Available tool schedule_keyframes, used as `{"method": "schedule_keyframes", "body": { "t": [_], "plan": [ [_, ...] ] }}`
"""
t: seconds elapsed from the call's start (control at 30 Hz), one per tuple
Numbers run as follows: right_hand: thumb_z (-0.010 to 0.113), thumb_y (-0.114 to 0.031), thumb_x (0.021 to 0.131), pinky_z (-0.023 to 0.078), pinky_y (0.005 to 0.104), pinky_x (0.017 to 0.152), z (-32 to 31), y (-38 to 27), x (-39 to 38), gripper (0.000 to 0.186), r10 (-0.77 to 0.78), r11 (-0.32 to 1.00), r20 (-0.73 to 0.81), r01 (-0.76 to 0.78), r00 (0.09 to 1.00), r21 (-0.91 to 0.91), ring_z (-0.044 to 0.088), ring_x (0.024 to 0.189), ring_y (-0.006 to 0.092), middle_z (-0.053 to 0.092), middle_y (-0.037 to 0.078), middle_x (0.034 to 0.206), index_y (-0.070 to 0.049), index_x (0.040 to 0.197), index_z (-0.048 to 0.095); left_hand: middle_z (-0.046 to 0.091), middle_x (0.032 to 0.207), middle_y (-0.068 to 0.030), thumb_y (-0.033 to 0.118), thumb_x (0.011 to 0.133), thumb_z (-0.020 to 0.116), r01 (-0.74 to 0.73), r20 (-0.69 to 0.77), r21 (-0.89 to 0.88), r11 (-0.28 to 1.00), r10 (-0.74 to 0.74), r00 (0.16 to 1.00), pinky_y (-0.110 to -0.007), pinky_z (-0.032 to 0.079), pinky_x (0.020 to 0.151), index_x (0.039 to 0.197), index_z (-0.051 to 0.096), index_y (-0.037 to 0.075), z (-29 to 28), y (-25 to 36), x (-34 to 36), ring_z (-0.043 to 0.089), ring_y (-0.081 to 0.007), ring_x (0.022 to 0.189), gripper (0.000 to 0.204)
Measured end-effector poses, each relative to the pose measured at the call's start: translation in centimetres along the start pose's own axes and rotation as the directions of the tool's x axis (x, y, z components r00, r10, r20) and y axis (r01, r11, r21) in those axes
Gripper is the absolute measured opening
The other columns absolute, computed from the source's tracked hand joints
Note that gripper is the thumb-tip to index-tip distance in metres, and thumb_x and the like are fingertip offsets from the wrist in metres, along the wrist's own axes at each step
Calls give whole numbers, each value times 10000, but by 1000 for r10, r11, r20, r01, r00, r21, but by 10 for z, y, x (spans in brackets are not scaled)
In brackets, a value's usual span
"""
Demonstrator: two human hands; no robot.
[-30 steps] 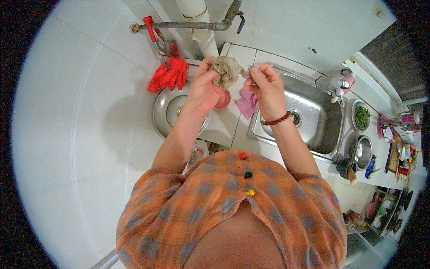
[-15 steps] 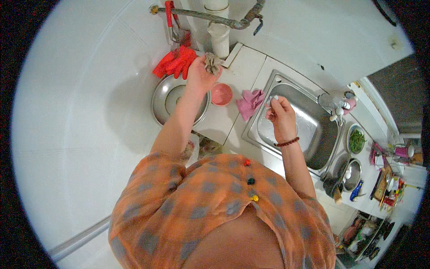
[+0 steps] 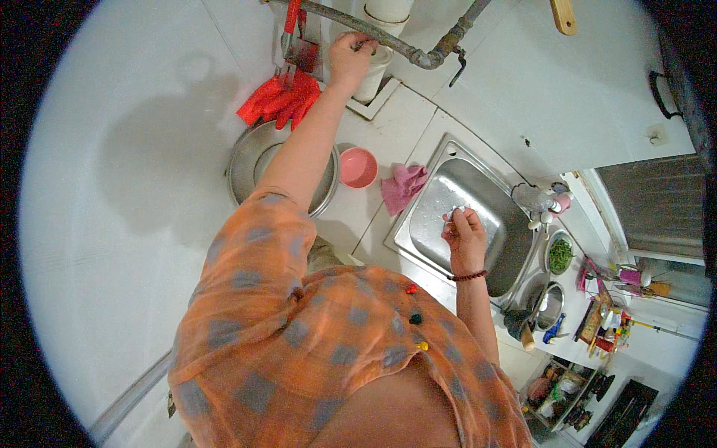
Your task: The person wipes the area around the water pipes with a cloth, applies material to the pipe joints by hand, and then washes their hands in the sink.
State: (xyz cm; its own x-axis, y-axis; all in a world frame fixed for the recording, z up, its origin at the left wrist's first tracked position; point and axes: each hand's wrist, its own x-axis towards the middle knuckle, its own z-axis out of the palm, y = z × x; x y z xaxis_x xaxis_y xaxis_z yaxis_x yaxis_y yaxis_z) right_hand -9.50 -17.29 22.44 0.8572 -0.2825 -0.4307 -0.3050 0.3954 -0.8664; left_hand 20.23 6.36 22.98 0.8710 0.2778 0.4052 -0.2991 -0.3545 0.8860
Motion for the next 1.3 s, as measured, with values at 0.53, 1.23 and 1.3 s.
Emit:
{"method": "schedule_keyframes", "body": {
  "t": [0.53, 1.23, 1.3],
  "plan": [
    [590, -121, 862, 498, 242, 606, 165, -41, 48, 112, -299, 891, 303, 379, 905, -250, 592, 665, 104, 623, 34, 799, -31, 930, 593, 655, 951, -119, 331, 811, 609, -141, 165, 15, 990, 137, 977, -329, 468, 794, 1047, 643, 84, -29, -30, 20, 621, -255, 890, 343],
    [603, -99, 847, 508, 260, 631, 192, -26, 96, 60, -210, 968, 130, 225, 969, -112, 593, 681, 118, 618, 28, 806, -61, 891, 588, 655, 854, -112, 152, 689, 675, 437, 283, -427, 792, -342, 896, -314, 476, 714, 871, 640, -4, 13, -40, 39, 611, -197, 778, 242],
    [609, -103, 844, 510, 263, 626, 191, -25, 103, 70, -210, 971, 121, 221, 970, -86, 595, 678, 126, 617, 31, 806, -60, 894, 585, 651, 840, -100, 152, 694, 674, 463, 306, -451, 763, -355, 883, -313, 475, 708, 878, 635, -4, 15, -40, 40, 606, -190, 762, 244]
  ]
}}
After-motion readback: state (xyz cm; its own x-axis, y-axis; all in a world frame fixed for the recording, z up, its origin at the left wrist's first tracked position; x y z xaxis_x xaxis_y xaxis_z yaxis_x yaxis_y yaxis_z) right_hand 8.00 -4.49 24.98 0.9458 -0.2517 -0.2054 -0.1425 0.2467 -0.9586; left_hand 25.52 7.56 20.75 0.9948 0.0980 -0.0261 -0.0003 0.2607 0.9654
